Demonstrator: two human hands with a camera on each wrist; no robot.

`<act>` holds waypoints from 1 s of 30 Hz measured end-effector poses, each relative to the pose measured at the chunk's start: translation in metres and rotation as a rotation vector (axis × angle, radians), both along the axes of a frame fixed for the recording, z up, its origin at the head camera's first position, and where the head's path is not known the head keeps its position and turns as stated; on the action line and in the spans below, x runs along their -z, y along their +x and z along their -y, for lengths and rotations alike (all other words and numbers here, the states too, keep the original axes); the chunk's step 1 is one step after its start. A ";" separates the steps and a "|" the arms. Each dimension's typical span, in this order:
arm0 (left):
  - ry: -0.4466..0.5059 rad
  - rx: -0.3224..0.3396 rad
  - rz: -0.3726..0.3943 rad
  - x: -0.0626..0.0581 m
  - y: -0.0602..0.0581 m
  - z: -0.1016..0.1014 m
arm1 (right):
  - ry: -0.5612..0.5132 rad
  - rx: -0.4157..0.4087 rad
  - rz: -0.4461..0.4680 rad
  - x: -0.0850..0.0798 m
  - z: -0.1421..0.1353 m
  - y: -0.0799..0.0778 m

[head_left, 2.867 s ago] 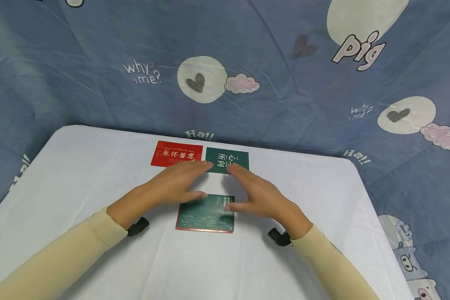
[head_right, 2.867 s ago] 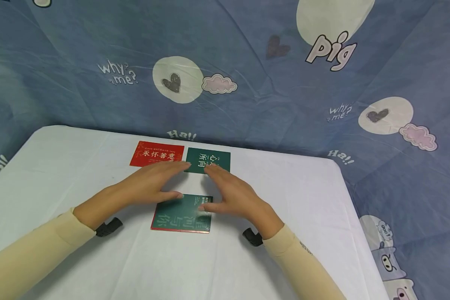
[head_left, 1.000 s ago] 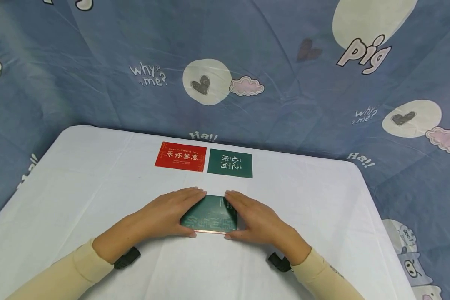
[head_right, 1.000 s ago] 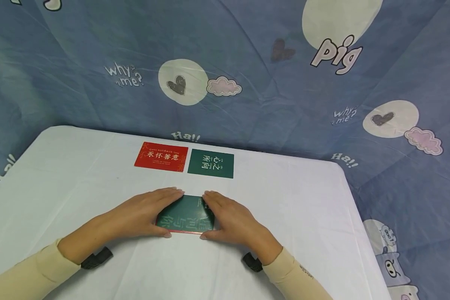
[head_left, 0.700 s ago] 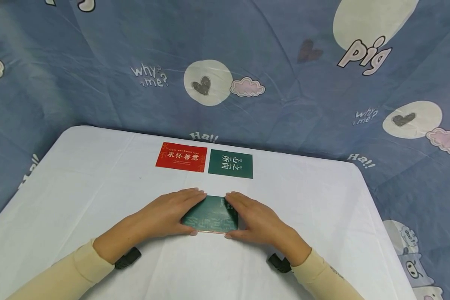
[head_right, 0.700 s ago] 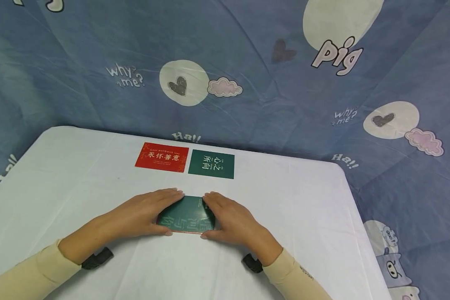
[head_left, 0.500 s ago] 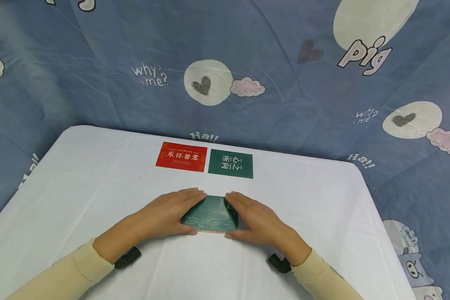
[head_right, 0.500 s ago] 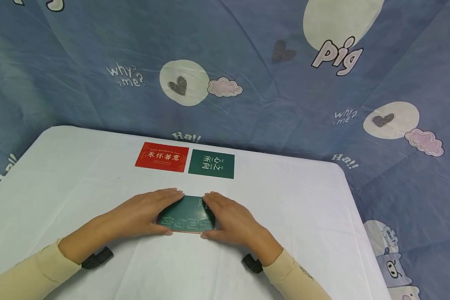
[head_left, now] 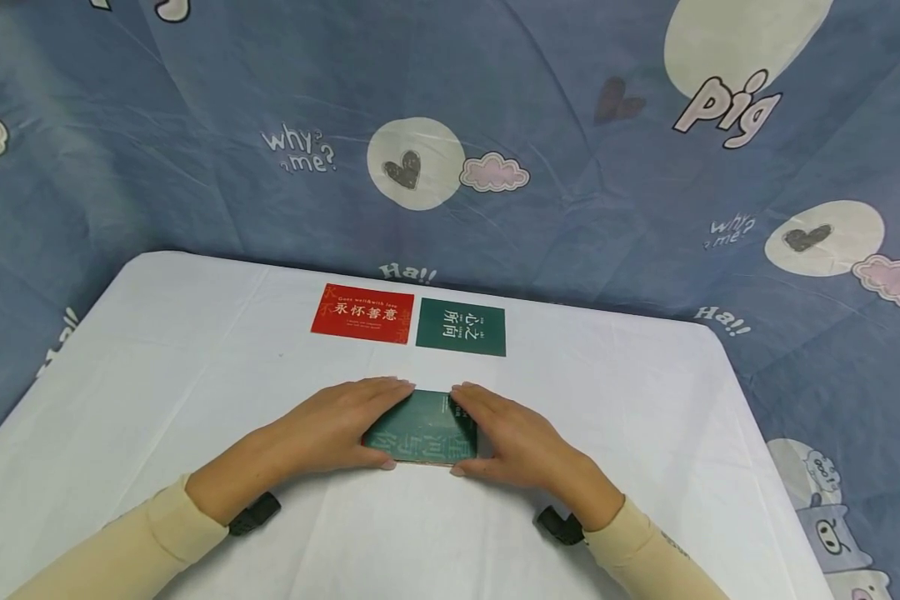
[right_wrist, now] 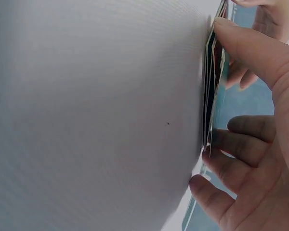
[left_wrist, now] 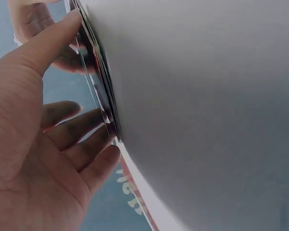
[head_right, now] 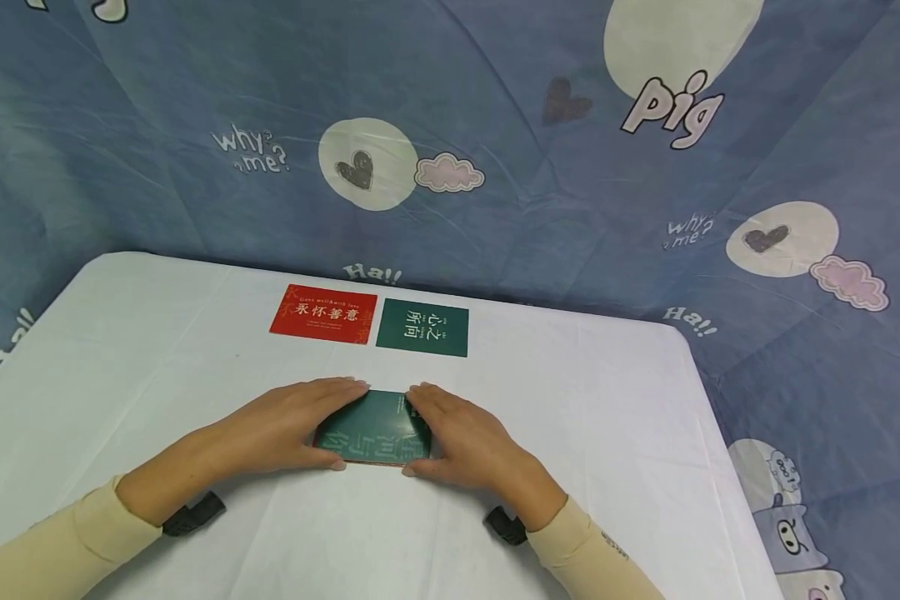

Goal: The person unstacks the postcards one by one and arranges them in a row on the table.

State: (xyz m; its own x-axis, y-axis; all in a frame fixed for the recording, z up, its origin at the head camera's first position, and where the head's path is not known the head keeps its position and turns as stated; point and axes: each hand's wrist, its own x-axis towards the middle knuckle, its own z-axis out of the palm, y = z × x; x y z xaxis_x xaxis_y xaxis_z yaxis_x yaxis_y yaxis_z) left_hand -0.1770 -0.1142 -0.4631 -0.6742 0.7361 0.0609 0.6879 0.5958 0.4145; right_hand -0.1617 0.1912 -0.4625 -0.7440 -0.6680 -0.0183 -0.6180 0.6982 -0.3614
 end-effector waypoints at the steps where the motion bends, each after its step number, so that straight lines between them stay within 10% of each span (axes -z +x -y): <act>1: -0.001 -0.002 0.003 -0.001 0.000 0.000 | 0.001 0.001 0.001 -0.001 0.000 0.000; 30: -0.065 -0.031 0.004 -0.025 -0.031 -0.035 | 0.040 0.088 0.000 -0.032 -0.025 -0.019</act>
State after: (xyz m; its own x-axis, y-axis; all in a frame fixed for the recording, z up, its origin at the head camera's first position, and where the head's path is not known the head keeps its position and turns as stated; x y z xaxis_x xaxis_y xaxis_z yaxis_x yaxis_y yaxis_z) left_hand -0.2077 -0.0791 -0.4378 -0.6971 0.7169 0.0109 0.6670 0.6428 0.3768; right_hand -0.1808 0.2160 -0.4303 -0.7998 -0.5987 -0.0437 -0.5536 0.7638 -0.3317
